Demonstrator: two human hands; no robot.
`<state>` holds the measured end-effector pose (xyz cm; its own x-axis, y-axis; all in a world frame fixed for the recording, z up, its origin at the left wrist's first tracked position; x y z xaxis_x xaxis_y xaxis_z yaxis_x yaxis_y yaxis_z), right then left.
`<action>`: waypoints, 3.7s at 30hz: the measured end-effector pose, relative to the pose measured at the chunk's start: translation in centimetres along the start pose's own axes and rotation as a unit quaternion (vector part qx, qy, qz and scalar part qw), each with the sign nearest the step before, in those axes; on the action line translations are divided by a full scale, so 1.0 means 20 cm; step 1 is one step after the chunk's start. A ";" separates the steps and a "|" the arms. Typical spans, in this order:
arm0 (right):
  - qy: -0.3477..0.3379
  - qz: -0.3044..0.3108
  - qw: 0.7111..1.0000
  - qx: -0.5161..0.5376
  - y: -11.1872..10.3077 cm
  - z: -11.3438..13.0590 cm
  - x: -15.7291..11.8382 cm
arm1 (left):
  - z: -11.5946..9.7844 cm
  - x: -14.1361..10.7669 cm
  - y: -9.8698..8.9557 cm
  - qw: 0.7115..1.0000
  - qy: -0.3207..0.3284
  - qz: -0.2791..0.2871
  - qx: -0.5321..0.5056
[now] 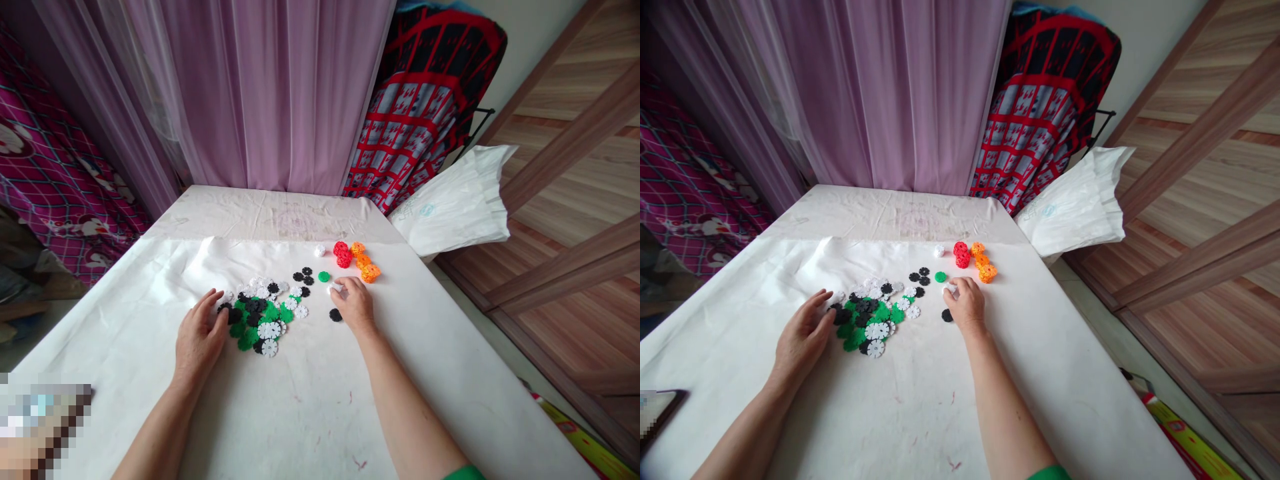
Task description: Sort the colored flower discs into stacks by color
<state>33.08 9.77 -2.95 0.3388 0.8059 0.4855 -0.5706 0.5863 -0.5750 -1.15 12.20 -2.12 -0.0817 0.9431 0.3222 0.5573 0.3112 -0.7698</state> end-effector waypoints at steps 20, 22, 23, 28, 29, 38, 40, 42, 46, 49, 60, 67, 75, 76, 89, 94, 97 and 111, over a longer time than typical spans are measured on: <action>0.025 0.034 0.999 -0.001 0.03 -0.02 0.00 | -0.01 0.00 -0.01 1.000 -0.005 0.007 -0.005; 0.030 0.037 0.999 -0.003 0.03 -0.02 0.00 | -0.01 0.00 -0.01 1.000 -0.004 -0.001 -0.008; 0.032 0.040 0.999 -0.003 0.03 -0.01 0.00 | -0.01 0.00 -0.01 1.000 -0.004 -0.004 -0.009; 0.041 0.055 0.998 -0.005 0.02 0.00 0.00 | -0.01 0.00 -0.01 1.000 -0.004 -0.001 -0.011; 0.043 0.061 0.997 -0.004 0.01 0.01 0.00 | -0.02 0.00 -0.01 1.000 -0.004 0.001 -0.011; 0.032 0.079 0.996 0.012 0.01 0.01 -0.01 | -0.03 0.00 -0.02 1.000 -0.005 0.004 -0.005; 0.021 0.067 0.997 0.014 0.00 0.02 0.00 | -0.03 0.00 -0.02 1.000 -0.006 0.005 -0.005; -0.005 0.044 0.999 0.004 -0.02 0.06 0.00 | -0.03 0.00 -0.02 1.000 -0.007 0.008 -0.006; -0.073 0.080 0.994 -0.035 -0.04 0.21 -0.02 | -0.02 -0.01 -0.01 1.000 -0.007 0.009 -0.010; -0.103 0.175 0.978 -0.045 -0.01 0.31 -0.05 | -0.02 0.00 -0.01 1.000 -0.006 0.005 -0.014; -0.102 0.218 0.969 -0.050 0.07 0.35 -0.11 | -0.02 0.00 -0.01 1.000 -0.006 0.008 -0.010; -0.009 0.038 0.999 -0.030 -0.10 0.07 0.04 | -0.01 0.00 0.00 1.000 -0.004 0.005 -0.007; -0.020 0.062 0.996 -0.057 -0.03 0.07 0.03 | -0.02 0.00 -0.01 1.000 -0.005 0.008 -0.004; -0.026 0.068 0.996 -0.056 -0.03 0.07 0.03 | -0.02 0.00 -0.01 1.000 -0.007 0.009 -0.003; 0.048 0.239 0.969 0.036 -0.07 0.01 0.10 | -0.01 0.00 -0.01 1.000 -0.007 0.012 -0.010; 0.058 0.252 0.965 0.041 -0.08 0.01 0.10 | 0.00 0.00 0.00 1.000 -0.007 0.018 -0.011; 0.056 0.249 0.966 0.036 -0.08 0.01 0.10 | 0.01 0.00 0.00 1.000 -0.009 0.020 -0.011; 0.026 0.234 0.971 -0.046 -0.05 0.07 0.08 | 0.00 0.00 0.00 1.000 -0.004 0.020 -0.008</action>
<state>33.23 10.37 -0.66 0.0964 0.9876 0.1241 -0.6032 0.1572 -0.7820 -1.23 12.27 -2.15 -0.0653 0.9558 0.2868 0.5729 0.2712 -0.7735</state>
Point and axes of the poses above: each hand's wrist, its own x-axis towards the middle knuckle, its own y-axis out of the palm, z = x × y, the point moved 2 cm from there along x, towards the middle knuckle, and after that the axes turned 11 degrees about x, right-handed, at the moved point
